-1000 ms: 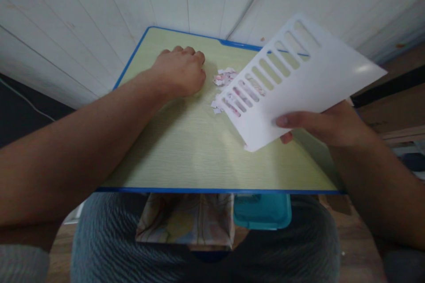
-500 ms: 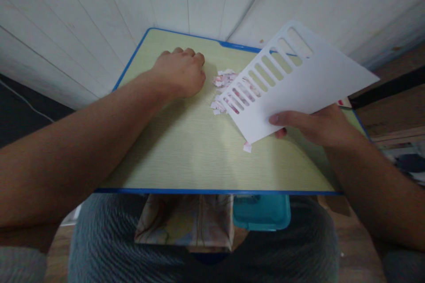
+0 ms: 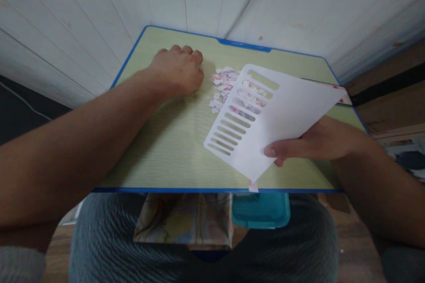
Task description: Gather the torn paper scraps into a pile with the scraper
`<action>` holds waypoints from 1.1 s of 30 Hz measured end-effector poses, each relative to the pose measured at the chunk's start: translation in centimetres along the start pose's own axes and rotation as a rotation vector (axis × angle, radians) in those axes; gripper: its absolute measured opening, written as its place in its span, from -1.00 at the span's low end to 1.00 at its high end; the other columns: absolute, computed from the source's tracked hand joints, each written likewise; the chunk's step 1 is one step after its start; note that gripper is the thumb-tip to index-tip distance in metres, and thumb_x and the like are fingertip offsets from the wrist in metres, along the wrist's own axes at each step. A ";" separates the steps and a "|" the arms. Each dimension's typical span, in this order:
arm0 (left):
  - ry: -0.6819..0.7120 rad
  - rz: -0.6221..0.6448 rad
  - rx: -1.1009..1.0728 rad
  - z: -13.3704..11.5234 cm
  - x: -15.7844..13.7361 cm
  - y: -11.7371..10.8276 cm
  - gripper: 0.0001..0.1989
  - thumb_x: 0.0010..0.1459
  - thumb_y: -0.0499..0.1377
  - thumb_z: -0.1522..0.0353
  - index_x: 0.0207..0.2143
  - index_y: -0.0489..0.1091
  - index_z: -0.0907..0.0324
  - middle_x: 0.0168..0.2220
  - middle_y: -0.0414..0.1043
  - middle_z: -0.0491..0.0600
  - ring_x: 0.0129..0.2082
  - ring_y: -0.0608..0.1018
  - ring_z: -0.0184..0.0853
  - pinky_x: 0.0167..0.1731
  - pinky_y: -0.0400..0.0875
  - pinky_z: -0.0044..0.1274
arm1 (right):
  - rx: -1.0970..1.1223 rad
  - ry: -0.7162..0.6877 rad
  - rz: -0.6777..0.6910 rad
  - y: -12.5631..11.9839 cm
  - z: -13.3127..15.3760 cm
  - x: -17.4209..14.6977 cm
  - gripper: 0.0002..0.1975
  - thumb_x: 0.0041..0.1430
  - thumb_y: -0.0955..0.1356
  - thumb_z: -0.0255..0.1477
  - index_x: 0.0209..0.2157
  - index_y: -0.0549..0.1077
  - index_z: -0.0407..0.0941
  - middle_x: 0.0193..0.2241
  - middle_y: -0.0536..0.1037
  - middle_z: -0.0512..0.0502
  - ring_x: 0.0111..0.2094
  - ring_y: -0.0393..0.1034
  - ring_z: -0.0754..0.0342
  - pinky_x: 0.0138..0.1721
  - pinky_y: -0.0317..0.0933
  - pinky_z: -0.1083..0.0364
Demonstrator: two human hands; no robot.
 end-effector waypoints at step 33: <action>0.026 -0.109 0.069 1.1 0.7 0.8 -0.44 0.59 -0.01 0.18 0.42 0.53 0.11 0.35 0.56 0.25 0.37 0.57 0.18 0.36 0.45 -0.01 | 0.097 -0.071 -0.598 -3.3 -2.0 1.2 -0.64 0.31 0.58 -0.17 -0.51 0.58 0.01 -0.52 0.64 -0.10 -0.47 0.51 -0.10 -0.34 0.53 -0.10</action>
Point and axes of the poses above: each hand's wrist, its own x-axis towards the middle knuckle, its own y-axis out of the palm, z = x × y, the point moved 6 cm from there along x, towards the middle knuckle
